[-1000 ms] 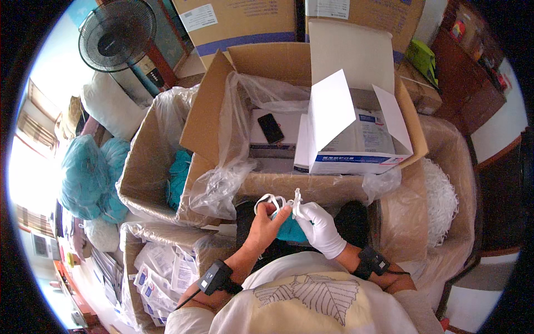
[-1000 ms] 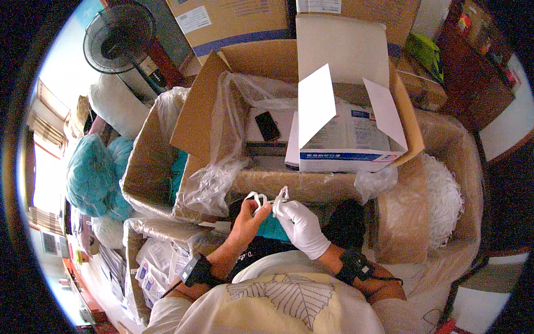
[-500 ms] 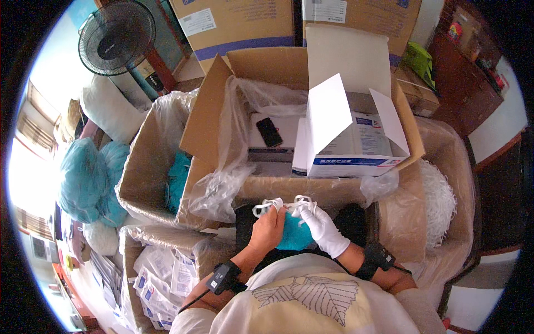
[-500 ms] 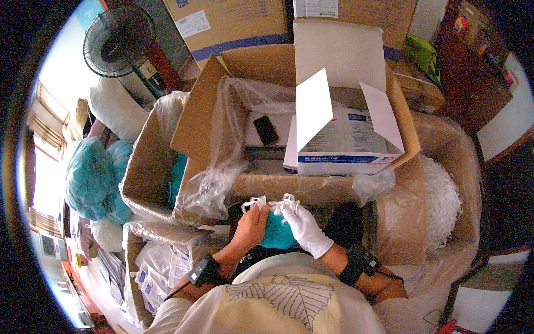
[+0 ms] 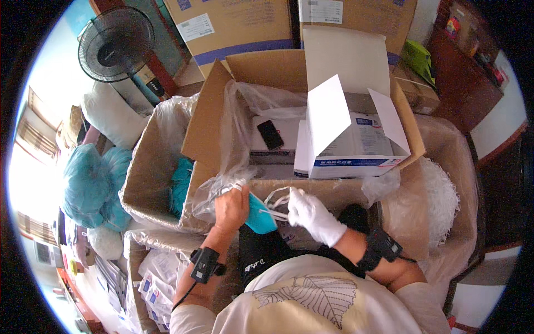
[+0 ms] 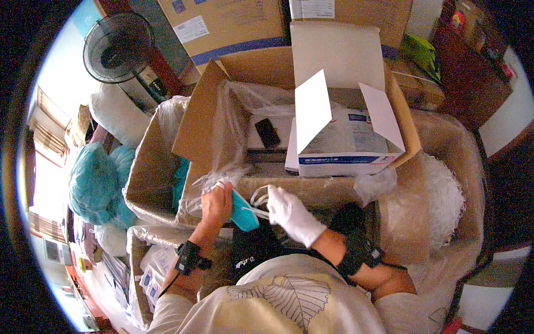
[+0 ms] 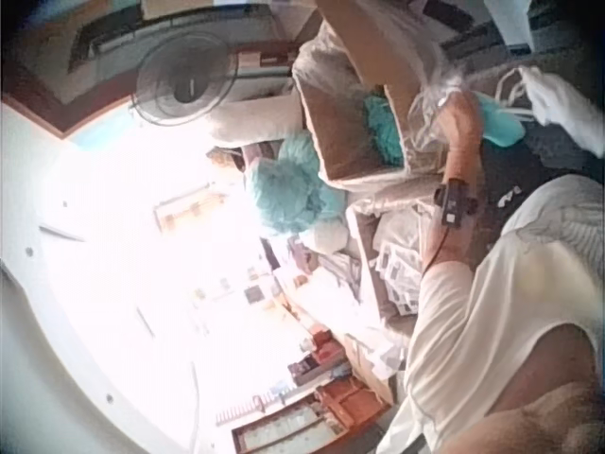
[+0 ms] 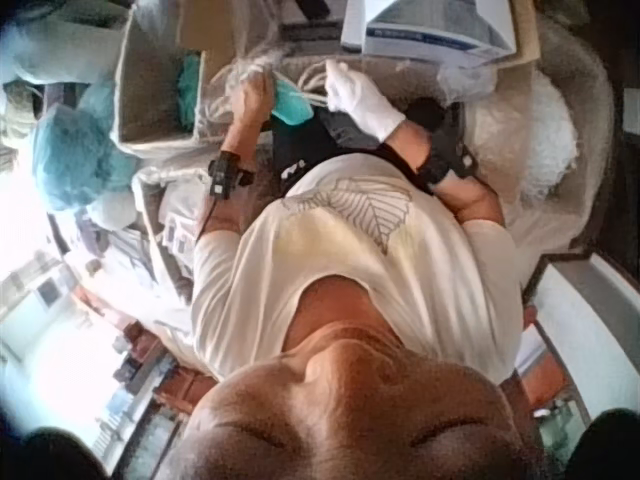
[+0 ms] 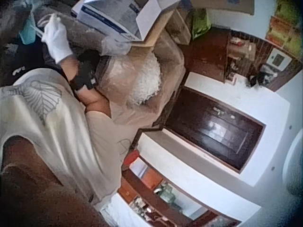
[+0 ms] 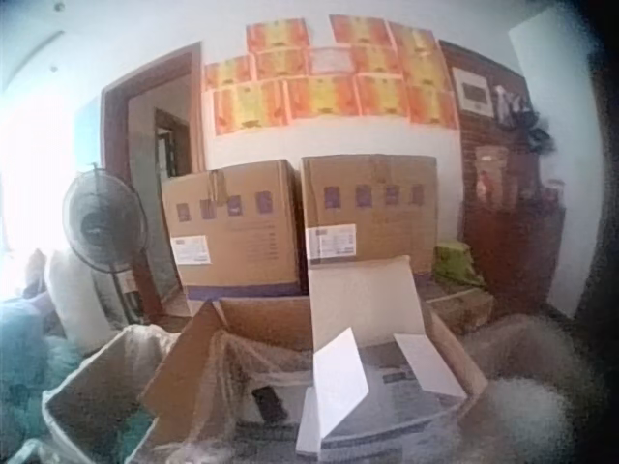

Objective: Checking and sorting teal-colored face masks from a shipping box into individual plastic bags.

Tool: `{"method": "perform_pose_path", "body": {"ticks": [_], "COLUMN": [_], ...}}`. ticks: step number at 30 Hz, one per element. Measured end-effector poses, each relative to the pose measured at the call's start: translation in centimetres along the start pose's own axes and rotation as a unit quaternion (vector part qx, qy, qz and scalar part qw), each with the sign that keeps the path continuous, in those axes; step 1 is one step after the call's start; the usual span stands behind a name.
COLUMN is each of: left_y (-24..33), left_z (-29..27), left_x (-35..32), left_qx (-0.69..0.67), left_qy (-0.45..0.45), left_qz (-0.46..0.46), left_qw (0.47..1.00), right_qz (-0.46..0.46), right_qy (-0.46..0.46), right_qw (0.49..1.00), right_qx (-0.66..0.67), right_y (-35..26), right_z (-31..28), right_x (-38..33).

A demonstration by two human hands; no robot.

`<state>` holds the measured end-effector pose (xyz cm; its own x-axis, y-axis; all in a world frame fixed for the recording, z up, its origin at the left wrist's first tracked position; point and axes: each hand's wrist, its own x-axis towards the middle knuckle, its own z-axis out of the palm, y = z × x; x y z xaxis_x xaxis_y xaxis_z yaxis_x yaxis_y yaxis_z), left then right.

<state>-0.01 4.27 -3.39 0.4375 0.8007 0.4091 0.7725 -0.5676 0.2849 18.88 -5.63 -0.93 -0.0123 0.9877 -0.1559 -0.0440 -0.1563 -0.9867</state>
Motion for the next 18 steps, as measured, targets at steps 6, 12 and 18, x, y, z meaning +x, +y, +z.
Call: {"method": "perform_pose_path", "body": {"ticks": [6, 12, 18], "left_y": [2.2, -4.7, -1.8], "left_z": [0.6, -0.5, -1.8], "left_x": [2.0, 5.0, 4.3], "left_qx": [-0.014, -0.083, -0.261], "left_qy": [-0.062, 0.008, -0.057], "left_qz": [0.08, -0.057, -0.228], "left_qw": [0.995, 0.995, 0.936], "right_qz": [-0.052, -0.131, -0.061], "right_qy": [-0.135, -0.209, -0.033], "right_qw": [0.891, 0.897, 0.977], "right_qx": [-0.43, -0.366, -0.204], "right_y": [1.7, -0.4, -2.9], "right_z": [0.5, -3.6, -6.8], "right_x": [1.3, -5.4, -0.8]}}
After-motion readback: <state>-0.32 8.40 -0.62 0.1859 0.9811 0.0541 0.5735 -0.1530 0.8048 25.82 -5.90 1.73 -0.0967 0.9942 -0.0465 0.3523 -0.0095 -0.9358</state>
